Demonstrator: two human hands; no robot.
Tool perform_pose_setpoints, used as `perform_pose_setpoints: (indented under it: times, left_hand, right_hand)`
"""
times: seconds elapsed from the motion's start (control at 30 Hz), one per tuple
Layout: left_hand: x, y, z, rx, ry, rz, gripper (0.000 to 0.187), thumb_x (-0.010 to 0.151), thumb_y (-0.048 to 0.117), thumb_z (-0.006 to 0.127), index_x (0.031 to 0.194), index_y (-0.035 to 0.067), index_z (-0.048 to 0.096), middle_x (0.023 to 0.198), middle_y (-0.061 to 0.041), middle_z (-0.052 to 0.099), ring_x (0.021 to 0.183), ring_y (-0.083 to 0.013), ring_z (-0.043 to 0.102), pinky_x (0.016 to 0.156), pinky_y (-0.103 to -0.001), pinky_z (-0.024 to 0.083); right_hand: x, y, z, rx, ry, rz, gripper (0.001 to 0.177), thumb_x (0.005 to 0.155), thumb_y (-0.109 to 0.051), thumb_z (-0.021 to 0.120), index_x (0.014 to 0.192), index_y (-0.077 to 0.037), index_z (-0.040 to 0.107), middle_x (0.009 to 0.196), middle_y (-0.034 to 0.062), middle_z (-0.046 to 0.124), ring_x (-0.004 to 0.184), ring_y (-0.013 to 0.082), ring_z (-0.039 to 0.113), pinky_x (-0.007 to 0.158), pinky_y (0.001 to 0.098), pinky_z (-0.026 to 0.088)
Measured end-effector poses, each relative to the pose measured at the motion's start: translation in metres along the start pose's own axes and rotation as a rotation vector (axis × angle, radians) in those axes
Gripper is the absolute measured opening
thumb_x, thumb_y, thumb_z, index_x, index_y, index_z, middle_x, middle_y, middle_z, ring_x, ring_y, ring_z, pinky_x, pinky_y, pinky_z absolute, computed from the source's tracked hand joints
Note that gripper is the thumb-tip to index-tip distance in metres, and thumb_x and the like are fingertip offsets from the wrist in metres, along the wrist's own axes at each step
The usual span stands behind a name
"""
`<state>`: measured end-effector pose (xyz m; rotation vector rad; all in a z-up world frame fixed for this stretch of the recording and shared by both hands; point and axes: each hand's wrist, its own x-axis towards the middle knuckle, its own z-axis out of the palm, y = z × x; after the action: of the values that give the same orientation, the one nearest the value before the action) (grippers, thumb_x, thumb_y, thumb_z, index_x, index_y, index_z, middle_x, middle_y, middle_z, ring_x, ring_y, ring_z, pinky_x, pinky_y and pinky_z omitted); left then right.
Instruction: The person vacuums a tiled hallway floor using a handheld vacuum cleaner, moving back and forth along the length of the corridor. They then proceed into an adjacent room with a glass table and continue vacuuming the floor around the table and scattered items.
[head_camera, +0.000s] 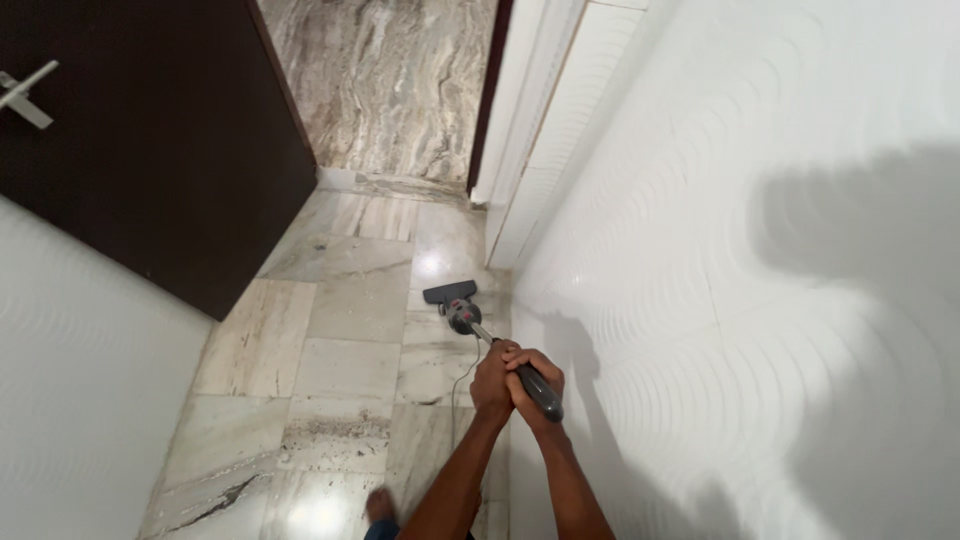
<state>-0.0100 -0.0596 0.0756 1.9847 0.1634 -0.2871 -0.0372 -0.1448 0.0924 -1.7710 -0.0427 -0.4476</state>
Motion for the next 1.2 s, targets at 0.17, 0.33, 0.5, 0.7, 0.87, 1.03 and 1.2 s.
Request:
perform_pose_setpoints:
  times: [0.17,0.33,0.5,0.7,0.87,1.03,1.2]
  left_hand:
    - [0.028,-0.015,-0.02,0.044,-0.097,0.068,0.026,0.087,0.021,0.065,0.113,0.019,0.059,0.104,-0.005,0.073,0.101,-0.0306,0.068,0.083,-0.044,0.052]
    - [0.071,-0.052,-0.027,0.035,-0.015,0.447,0.026,0.083,0.011,0.068,0.108,0.011,0.061,0.109,-0.011,0.067,0.109,-0.0366,0.059,0.089,-0.046,0.05]
    - [0.118,-0.061,-0.042,0.025,-0.058,0.587,0.03,0.079,0.003,0.065,0.109,0.007,0.061,0.109,-0.013,0.065,0.107,-0.0381,0.06,0.092,-0.049,0.045]
    - [0.174,-0.078,-0.055,-0.29,-0.075,0.945,0.037,0.084,-0.003,0.059,0.121,0.003,0.053,0.117,-0.016,0.059,0.109,-0.0383,0.057,0.093,-0.044,0.05]
    - [0.197,-0.086,-0.066,-0.216,-0.216,0.673,0.04,0.081,-0.009,0.06,0.118,0.003,0.053,0.118,-0.017,0.057,0.11,-0.0367,0.061,0.095,-0.041,0.051]
    - [0.206,-0.066,-0.083,-0.138,-0.232,0.534,0.045,0.076,-0.009,0.06,0.119,0.005,0.052,0.124,-0.016,0.054,0.112,-0.0371,0.06,0.093,-0.041,0.051]
    - [0.22,-0.043,-0.086,-0.044,-0.233,0.396,0.037,0.084,-0.004,0.063,0.119,0.007,0.056,0.126,-0.014,0.056,0.116,-0.0382,0.06,0.094,-0.043,0.051]
  right_hand:
    - [0.012,0.002,0.019,-0.004,-0.019,-0.013,0.015,0.071,0.01,0.062,0.083,0.001,0.062,0.096,0.0109,0.075,0.101,0.0217,0.073,0.094,0.0313,0.054]
    - [0.033,0.002,0.043,-0.058,-0.027,-0.005,0.016,0.07,0.008,0.065,0.084,0.001,0.062,0.097,0.0111,0.075,0.101,0.0219,0.074,0.091,0.0314,0.055]
    - [0.07,0.003,0.066,-0.02,-0.044,-0.043,0.019,0.069,0.009,0.067,0.085,0.001,0.062,0.096,0.0111,0.073,0.095,0.0224,0.073,0.09,0.0315,0.055]
    - [0.103,0.016,0.093,-0.02,-0.082,-0.05,0.019,0.072,0.011,0.064,0.087,0.0,0.06,0.099,0.0108,0.073,0.097,0.0214,0.072,0.095,0.0319,0.054]
    - [0.117,0.029,0.108,-0.027,-0.123,0.051,0.02,0.071,0.011,0.064,0.088,0.0,0.063,0.103,0.0108,0.073,0.1,0.0209,0.071,0.091,0.0321,0.054]
    - [0.133,0.036,0.117,-0.001,-0.151,0.089,0.022,0.071,0.012,0.065,0.089,0.001,0.065,0.106,0.0112,0.074,0.102,0.0212,0.07,0.091,0.0329,0.054]
    - [0.156,0.048,0.114,0.019,-0.15,0.003,0.023,0.072,0.014,0.064,0.091,0.001,0.065,0.108,0.0118,0.073,0.104,0.0219,0.07,0.096,0.0338,0.053]
